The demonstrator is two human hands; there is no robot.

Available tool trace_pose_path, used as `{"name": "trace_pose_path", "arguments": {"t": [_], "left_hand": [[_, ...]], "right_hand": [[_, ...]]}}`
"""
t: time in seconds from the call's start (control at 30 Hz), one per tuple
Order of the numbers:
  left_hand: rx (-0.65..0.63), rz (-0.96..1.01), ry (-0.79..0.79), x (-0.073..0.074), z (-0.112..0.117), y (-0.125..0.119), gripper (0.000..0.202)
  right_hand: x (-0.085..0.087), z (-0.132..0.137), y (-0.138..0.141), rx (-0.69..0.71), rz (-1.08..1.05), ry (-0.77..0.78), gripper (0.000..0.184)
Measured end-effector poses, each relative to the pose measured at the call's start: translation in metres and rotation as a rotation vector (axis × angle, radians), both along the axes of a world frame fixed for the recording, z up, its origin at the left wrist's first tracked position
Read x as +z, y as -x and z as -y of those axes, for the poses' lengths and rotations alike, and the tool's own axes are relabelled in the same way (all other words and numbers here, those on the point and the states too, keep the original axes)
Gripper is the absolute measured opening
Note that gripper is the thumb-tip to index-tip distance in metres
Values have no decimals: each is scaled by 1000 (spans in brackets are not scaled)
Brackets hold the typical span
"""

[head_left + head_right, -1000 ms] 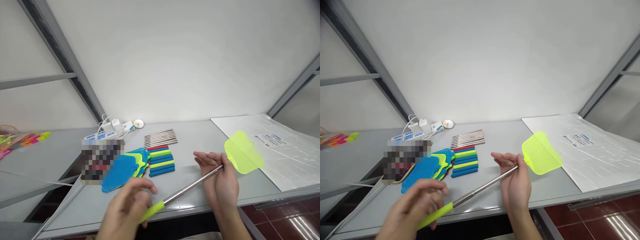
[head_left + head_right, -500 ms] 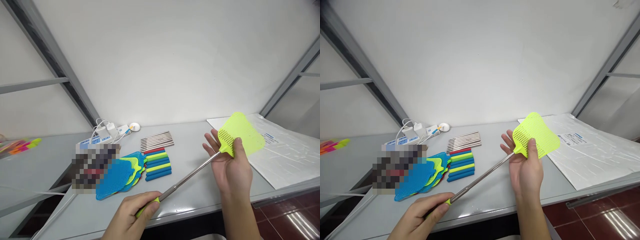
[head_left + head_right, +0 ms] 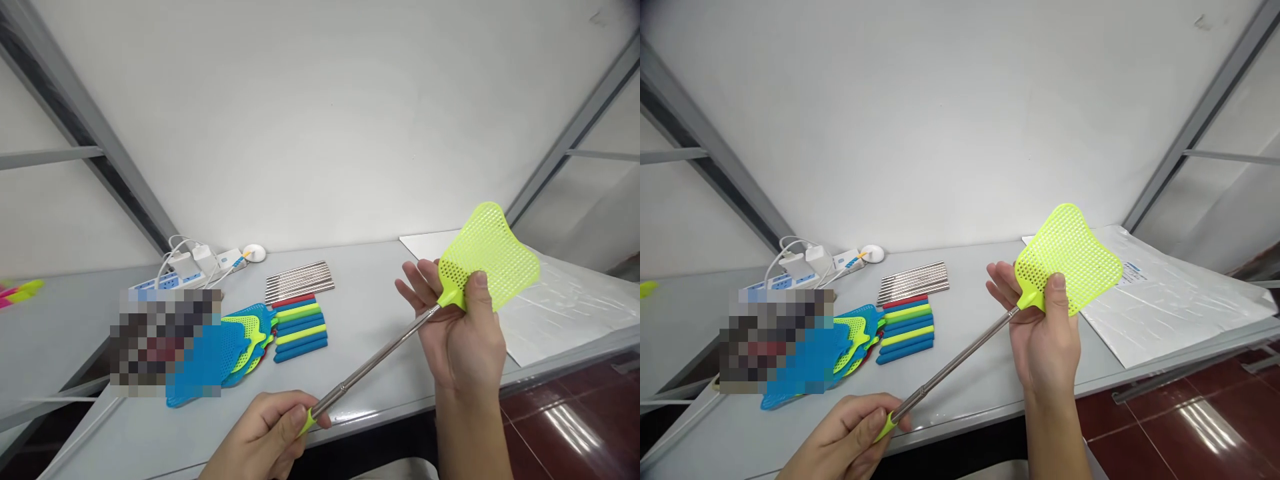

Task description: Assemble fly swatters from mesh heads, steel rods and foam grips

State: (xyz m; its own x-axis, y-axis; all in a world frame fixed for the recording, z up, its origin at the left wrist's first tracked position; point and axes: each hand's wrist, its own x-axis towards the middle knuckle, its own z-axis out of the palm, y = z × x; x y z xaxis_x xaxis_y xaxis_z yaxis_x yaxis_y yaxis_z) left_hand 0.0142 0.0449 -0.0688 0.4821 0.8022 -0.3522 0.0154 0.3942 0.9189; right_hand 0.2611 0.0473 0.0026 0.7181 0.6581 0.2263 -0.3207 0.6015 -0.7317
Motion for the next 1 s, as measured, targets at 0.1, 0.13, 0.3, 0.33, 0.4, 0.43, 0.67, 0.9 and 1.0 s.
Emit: {"name": "trace_pose_path", "arguments": {"t": [0.1,0.13,0.3,0.33,0.4,0.43,0.67,0.9,1.0], "left_hand": [[-34,80,96,10,9,-22,51],[-40,115,123,15,13,-30,50],[-54,216,82,39,21,-48,45],[-64,217,72,41,20,-47,44],[-69,232,67,42,18,-45,41],[-59,250,68,40,17,-45,40],[391,470,0,13,17,-88,32],[576,6,-696,-6,31,-107,11],[530,-121,-939,-6,26,-88,13]], "right_hand": [[-2,-3,10,105,50,28,36],[-4,-3,18,190,65,56,36],[-15,3,52,397,46,109,34],[-15,4,55,387,36,101,33],[-14,5,55,408,24,103,35],[-14,6,55,442,33,109,37],[-42,23,73,610,394,284,37],[-48,19,24,-80,843,677,46],[-48,1,-22,-191,1175,934,48]]}}
